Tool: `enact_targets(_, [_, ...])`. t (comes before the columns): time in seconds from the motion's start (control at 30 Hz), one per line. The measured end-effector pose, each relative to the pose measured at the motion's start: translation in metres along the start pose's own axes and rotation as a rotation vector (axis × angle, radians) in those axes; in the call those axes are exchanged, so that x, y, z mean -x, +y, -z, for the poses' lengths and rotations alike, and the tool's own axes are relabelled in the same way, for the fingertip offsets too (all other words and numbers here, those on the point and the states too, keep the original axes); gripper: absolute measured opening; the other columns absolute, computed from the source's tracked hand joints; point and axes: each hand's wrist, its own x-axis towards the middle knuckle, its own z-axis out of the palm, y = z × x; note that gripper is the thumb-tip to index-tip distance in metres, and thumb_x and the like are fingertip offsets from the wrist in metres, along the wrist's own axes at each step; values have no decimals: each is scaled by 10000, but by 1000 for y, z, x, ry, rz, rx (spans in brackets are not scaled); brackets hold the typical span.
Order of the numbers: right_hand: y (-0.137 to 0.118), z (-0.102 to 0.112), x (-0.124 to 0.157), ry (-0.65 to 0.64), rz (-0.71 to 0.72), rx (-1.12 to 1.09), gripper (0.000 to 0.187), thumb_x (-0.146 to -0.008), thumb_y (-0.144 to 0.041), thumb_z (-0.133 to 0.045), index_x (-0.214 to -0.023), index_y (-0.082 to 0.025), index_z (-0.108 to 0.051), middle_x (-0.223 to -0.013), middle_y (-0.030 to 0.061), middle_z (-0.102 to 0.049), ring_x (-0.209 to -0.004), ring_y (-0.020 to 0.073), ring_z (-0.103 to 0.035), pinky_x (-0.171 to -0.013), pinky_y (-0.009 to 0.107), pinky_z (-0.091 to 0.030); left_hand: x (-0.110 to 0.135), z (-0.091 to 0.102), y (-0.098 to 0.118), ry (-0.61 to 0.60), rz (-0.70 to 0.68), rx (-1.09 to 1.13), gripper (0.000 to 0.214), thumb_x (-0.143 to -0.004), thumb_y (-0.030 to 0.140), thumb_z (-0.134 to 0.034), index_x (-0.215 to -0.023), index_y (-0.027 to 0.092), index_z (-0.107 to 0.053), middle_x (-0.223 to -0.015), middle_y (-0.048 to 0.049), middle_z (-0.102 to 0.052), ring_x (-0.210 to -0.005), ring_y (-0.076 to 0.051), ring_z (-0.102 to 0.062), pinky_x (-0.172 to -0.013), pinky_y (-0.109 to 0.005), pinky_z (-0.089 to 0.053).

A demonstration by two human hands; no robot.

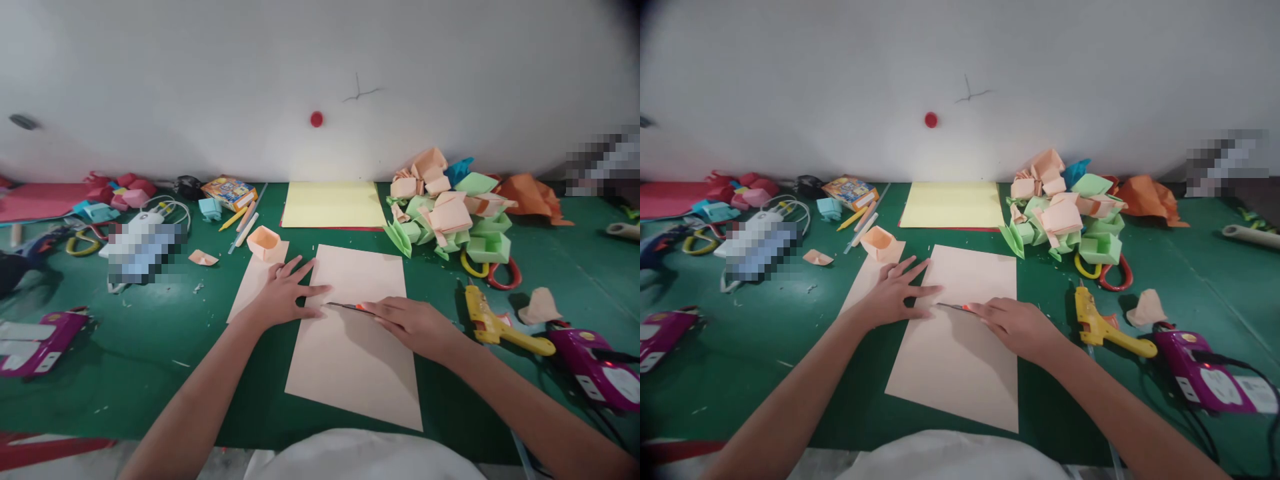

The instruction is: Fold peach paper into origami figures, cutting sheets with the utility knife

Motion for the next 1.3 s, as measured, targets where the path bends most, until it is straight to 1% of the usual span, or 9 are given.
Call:
enact_targets(0.2, [-1, 2, 0, 9, -2, -2, 412, -1074, -311, -364, -1420, -301, -587, -1236, 47, -726, -1091, 191, -701, -853, 309, -602, 0, -2, -2, 7, -2, -1, 570, -835, 805, -548, -1371, 613, -513, -1696, 100, -179, -1550, -396, -153, -1198, -624, -128])
enact_targets(0.33, [-1, 2, 0, -3, 0, -1, 418, -1075, -317, -353, -1416, -283, -592, -1235, 55, -726, -1092, 200, -702, -851, 327, -608, 0, -2, -2, 0, -4, 1, 581, -840, 794, -557, -1384, 595, -511, -1697, 92, -179, -1548, -401, -153, -1203, -617, -117])
enact_targets(0.53, [1, 1, 1, 15, -2, -10, 418, -1071, -319, -359, -1418, -308, -592, -1215, 46, -733, -1078, 195, -707, -858, 334, -614, 0, -1, 0, 13, -3, -7, 569, -842, 776, -579, -1378, 597, -515, -1696, 81, -190, -1545, -400, -169, -1195, -622, -138])
enact_targets(0.63, [1, 1, 2, 24, 2, -4, 418, -1069, -315, -363, -1416, -311, -595, -1220, 43, -733, -1086, 195, -706, -856, 329, -615, 0, -1, 0, 15, -1, -13, 558, -845, 771, -581, -1373, 601, -518, -1693, 91, -194, -1542, -403, -178, -1196, -623, -144])
enact_targets(0.83, [2, 0, 4, 14, -9, -3, 419, -1074, -316, -361, -1424, -294, -589, -1240, 53, -723, -1103, 197, -700, -897, 337, -604, 0, -2, -1, 14, 0, -18, 577, -836, 792, -567, -1379, 606, -509, -1695, 79, -193, -1548, -401, -161, -1194, -627, -140])
enact_targets(1.03, [3, -1, 6, 33, -12, -9, 406, -1071, -326, -381, -1416, -317, -596, -1246, 39, -723, -1107, 185, -700, -914, 321, -596, 0, -3, -1, 16, 0, -15, 570, -839, 785, -573, -1375, 598, -519, -1697, 81, -188, -1548, -397, -158, -1197, -620, -133])
enact_targets(1.17, [4, 0, 6, 32, -9, -10, 409, -1071, -329, -377, -1422, -319, -588, -1236, 43, -726, -1088, 187, -704, -908, 331, -599, 0, -2, -2, 11, -4, -6, 568, -841, 767, -591, -1378, 595, -520, -1695, 74, -199, -1545, -407, -164, -1191, -629, -143])
enact_targets(1.23, [5, 0, 6, 30, -6, -9, 410, -1072, -325, -373, -1421, -313, -588, -1236, 44, -725, -1086, 189, -704, -911, 339, -599, 0, 0, 0, 29, -19, -10, 556, -844, 753, -603, -1368, 581, -543, -1691, 67, -217, -1545, -408, -162, -1190, -628, -148])
enact_targets(1.3, [5, -1, 6, 39, -1, -7, 409, -1070, -323, -378, -1420, -315, -590, -1226, 40, -728, -1079, 190, -708, -904, 339, -603, 0, 2, 6, 77, -44, -30, 517, -865, 719, -607, -1351, 545, -587, -1684, 59, -244, -1547, -402, -159, -1191, -613, -157])
